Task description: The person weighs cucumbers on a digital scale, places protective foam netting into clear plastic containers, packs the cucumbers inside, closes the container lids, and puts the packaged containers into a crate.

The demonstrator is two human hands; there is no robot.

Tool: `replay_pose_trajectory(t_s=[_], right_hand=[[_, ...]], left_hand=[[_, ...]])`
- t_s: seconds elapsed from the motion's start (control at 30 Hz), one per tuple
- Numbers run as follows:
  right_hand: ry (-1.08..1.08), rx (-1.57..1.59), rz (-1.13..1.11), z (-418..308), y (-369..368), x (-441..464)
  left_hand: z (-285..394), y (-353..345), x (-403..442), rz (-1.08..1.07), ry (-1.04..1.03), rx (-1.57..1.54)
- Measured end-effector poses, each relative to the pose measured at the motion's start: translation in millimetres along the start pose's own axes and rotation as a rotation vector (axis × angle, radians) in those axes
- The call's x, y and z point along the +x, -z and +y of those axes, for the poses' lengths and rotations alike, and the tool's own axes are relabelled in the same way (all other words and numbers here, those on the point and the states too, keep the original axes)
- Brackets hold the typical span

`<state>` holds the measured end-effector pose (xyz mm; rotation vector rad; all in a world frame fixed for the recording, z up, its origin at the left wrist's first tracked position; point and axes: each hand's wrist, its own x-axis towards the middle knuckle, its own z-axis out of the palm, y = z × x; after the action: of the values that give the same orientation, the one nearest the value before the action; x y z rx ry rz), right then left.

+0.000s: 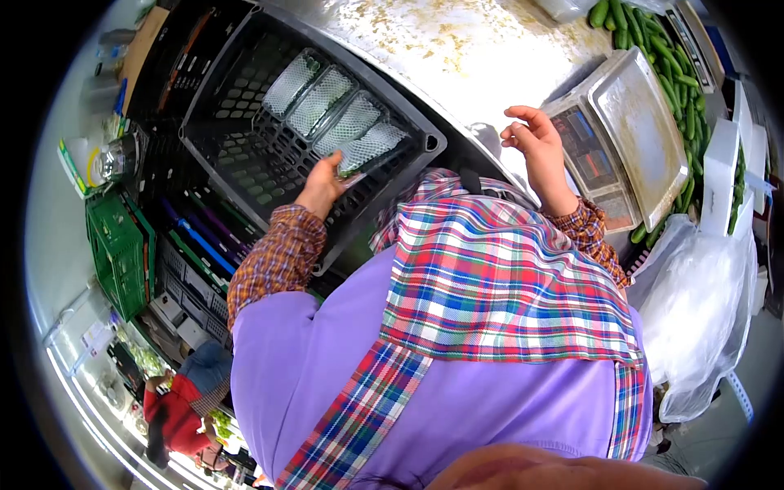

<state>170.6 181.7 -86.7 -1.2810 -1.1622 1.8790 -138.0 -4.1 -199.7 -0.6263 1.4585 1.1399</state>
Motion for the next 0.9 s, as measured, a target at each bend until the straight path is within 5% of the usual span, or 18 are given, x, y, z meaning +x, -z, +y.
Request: replay_pose_trajectory(t_s=[0.1, 0.33, 0.53, 0.6, 0.83, 0.9], right_hand=[[0.016, 0.001, 0.009, -0.8, 1.2, -4.8], [-0.006, 0.056, 0.102, 4.9, 10.6, -17.5], [-0.006, 0.033, 0.146, 7.9, 18.9, -30.8], [-0.016, 0.062, 0.171, 6.6, 20.3, -32.9], [0.04, 0.146, 0.162, 4.3, 28.2, -40.2], [0.066, 0.134, 0.154, 4.5, 33.6, -41.2]], left_hand=[[-19.4, 38.4, 72.9, -0.09, 0.107, -0.032], [-43.6, 69.7, 96.1, 0.045, 0.335, 0.337], [-53.7, 118.5, 139.1, -0.115, 0.172, 0.458], [-47.9, 111.1, 131.7, 0.008, 0.092, 0.586], [6.5, 59.2, 93.4, -0.177, -0.396, 2.216], [30.2, 52.9, 79.5, -0.232, -0.616, 2.22]])
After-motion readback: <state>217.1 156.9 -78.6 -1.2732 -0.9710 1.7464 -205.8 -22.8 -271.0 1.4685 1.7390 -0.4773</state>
